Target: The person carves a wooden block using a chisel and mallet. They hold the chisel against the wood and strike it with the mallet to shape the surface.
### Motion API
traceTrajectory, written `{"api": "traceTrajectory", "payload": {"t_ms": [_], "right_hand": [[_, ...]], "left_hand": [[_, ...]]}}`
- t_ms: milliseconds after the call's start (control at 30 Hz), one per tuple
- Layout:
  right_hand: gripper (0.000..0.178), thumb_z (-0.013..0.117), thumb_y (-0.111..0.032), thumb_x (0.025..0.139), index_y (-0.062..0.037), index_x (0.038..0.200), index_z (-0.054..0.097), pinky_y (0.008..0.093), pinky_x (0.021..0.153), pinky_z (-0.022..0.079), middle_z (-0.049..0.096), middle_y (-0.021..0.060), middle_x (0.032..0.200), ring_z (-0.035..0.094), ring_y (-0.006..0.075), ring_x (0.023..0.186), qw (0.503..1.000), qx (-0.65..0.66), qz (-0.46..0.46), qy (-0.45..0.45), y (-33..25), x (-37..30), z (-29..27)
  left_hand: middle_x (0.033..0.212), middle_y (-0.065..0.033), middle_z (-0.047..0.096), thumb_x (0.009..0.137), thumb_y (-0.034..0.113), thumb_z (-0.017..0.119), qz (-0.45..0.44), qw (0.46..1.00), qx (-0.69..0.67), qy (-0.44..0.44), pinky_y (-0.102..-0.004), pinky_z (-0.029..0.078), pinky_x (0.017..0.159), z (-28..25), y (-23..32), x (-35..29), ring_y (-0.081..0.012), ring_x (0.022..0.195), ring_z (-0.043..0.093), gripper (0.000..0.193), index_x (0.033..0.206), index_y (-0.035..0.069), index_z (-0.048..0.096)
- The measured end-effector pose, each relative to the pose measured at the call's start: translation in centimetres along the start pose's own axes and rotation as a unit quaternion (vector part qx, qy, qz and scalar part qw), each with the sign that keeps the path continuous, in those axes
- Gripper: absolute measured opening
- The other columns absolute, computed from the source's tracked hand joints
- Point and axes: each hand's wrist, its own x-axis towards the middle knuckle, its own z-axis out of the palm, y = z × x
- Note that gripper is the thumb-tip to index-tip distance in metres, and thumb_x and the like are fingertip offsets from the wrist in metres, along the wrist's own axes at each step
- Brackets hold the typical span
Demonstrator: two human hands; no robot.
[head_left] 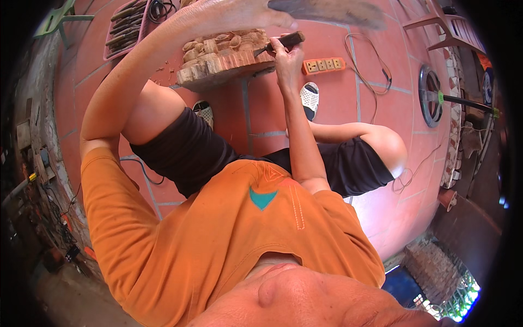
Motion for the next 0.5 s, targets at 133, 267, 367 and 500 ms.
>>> {"api": "traceTrajectory", "payload": {"t_ms": [133,267,367,500], "right_hand": [[0.024,0.068,-0.002,0.093,0.0014,0.112,0.054,0.0302,0.072,0.059,0.065,0.0091,0.098,0.066,0.016,0.085,1.0,-0.005,0.001,-0.022,-0.4,-0.3,1.6],[0.025,0.069,-0.004,0.093,0.0003,0.113,0.054,0.0291,0.07,0.057,0.065,0.0085,0.097,0.065,0.0149,0.084,1.0,-0.005,0.027,0.014,-0.8,-0.2,0.8],[0.025,0.069,-0.007,0.093,0.0001,0.112,0.055,0.0289,0.071,0.057,0.065,0.008,0.095,0.065,0.0149,0.083,1.0,-0.028,-0.003,0.009,0.6,0.2,-0.1],[0.024,0.07,-0.006,0.094,0.0017,0.111,0.054,0.0325,0.078,0.061,0.061,0.0099,0.1,0.066,0.018,0.086,1.0,-0.02,0.001,-0.007,0.2,0.0,0.2]], "left_hand": [[0.106,-0.0286,0.07,0.084,0.029,0.068,0.053,0.993,0.106,-0.006,-0.0477,0.055,0.083,1.9,-3.8,-1.2,-0.041,0.094,0.07,0.074,0.151,0.009,0.045],[0.106,-0.0294,0.069,0.085,0.03,0.067,0.025,0.972,0.208,-0.11,-0.0492,0.054,0.084,1.3,-3.2,0.6,-0.0428,0.095,0.069,0.072,0.15,0.008,0.044],[0.107,-0.0288,0.069,0.086,0.031,0.067,0.059,0.986,0.138,-0.075,-0.049,0.054,0.084,0.1,-0.9,0.8,-0.0426,0.095,0.069,0.072,0.15,0.007,0.044],[0.108,-0.0275,0.069,0.088,0.031,0.066,0.033,0.999,0.023,-0.002,-0.0486,0.055,0.083,-0.7,1.6,0.8,-0.0417,0.095,0.069,0.071,0.151,0.006,0.043]]}}
